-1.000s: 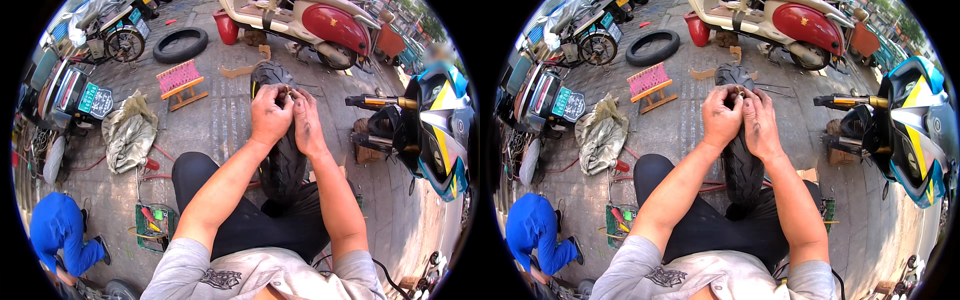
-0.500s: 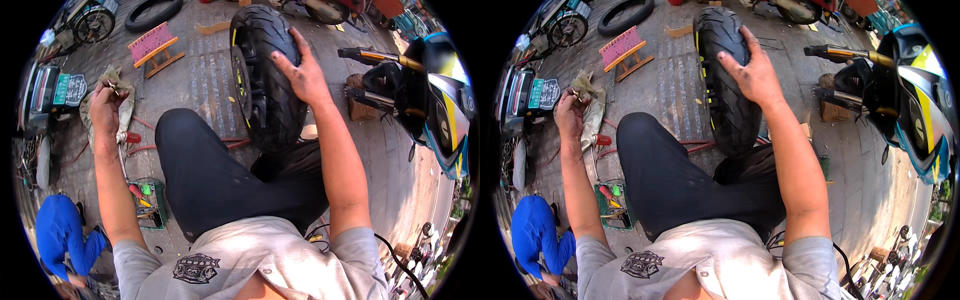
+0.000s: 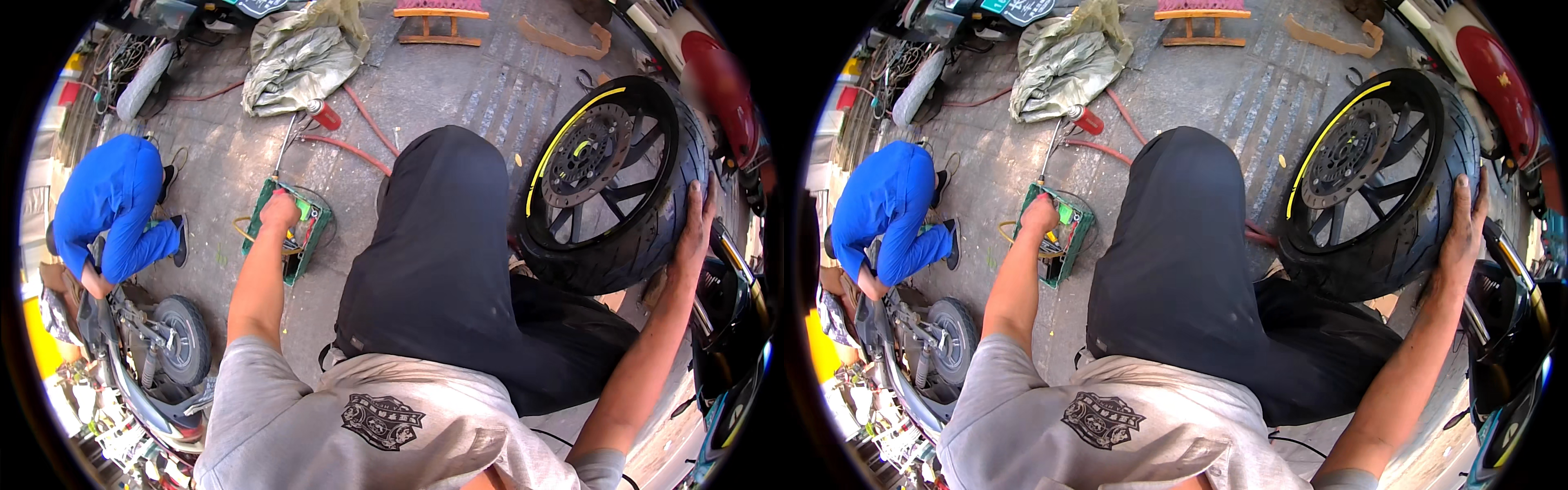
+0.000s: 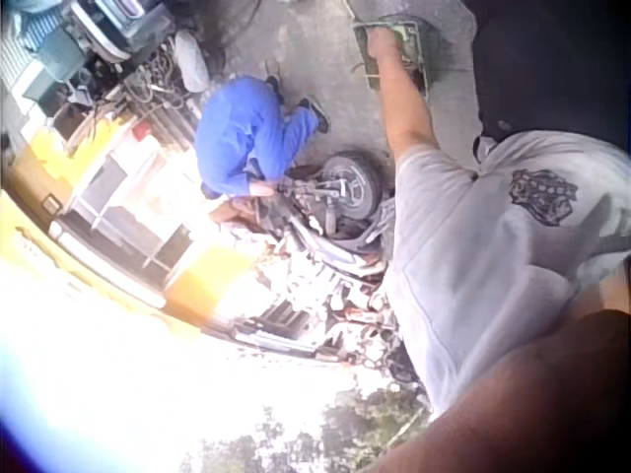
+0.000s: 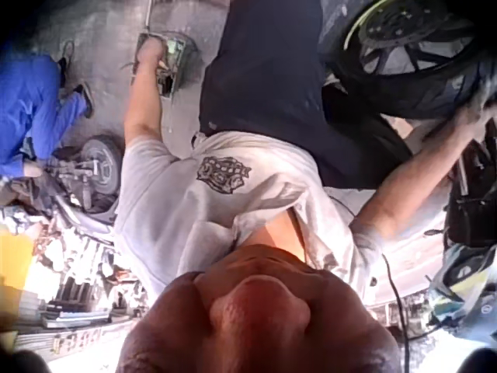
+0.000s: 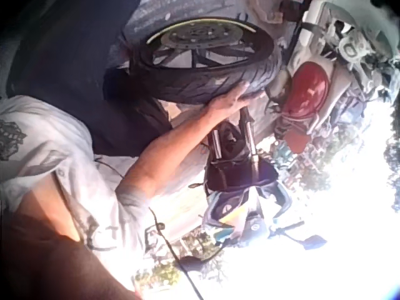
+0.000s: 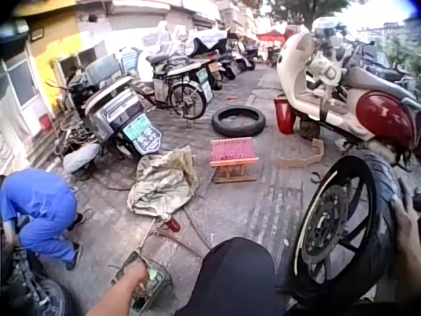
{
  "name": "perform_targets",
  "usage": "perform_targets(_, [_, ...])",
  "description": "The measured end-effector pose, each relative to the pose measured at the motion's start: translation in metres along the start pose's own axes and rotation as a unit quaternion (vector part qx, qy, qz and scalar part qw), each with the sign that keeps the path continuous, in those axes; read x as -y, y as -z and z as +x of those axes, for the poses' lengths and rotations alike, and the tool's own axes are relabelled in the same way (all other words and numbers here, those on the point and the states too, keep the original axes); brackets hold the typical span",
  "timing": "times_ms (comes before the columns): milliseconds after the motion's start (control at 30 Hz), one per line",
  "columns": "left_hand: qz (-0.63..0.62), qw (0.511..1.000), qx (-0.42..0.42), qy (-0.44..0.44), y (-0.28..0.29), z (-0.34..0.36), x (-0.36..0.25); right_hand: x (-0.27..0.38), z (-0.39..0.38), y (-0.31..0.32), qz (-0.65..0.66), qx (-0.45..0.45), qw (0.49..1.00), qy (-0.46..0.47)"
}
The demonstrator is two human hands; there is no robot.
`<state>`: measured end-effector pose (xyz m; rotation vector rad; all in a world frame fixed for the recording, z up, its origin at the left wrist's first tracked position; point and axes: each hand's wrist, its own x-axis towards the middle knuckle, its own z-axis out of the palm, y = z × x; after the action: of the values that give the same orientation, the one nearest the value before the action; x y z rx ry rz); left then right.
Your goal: The person works on a motorcycle wheel, using a T-handle tool on the valve and spraying the tire with a lubricant from a can before manipulating the tire and rim by hand.
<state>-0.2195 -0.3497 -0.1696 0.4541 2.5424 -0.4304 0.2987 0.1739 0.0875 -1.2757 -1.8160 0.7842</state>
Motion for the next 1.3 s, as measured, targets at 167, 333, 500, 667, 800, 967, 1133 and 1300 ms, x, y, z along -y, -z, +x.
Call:
perform_targets(167, [-0.019, 0.992, -0.104, -0.068, -0.028, 0.019, 0.045, 0.002, 0.002, -0.012, 0.137, 0.007, 0.990, -0.030])
perform_targets(333, [-0.341, 0.915, -0.155, -0.146, 0.049, 0.019, -0.044, -0.002, -0.004, -0.004, 0.221, 0.003, 0.971, -0.095])
perform_targets(500, [-0.422, 0.809, -0.187, -0.364, 0.240, -0.112, -0.181, -0.004, -0.022, -0.013, 0.445, 0.027, 0.872, -0.201])
perform_targets(667, [-0.356, 0.765, -0.058, -0.534, 0.316, -0.283, -0.309, 0.012, -0.054, -0.062, 0.526, 0.007, 0.837, -0.151])
perform_targets(800, [-0.254, 0.786, 0.005, -0.563, 0.286, -0.315, -0.407, 0.014, -0.078, -0.108, 0.444, -0.089, 0.881, -0.136])
perform_targets(967, [-0.270, 0.701, -0.185, -0.633, 0.244, -0.286, -0.433, 0.043, -0.090, -0.116, 0.334, -0.120, 0.915, -0.192])
perform_targets(1133, [-0.225, 0.700, -0.183, -0.653, 0.255, -0.271, -0.445, 0.047, -0.083, -0.113, 0.358, -0.138, 0.900, -0.206])
perform_targets(1300, [-0.187, 0.683, -0.175, -0.684, 0.252, -0.277, -0.461, 0.038, -0.099, -0.121, 0.358, -0.178, 0.896, -0.193])
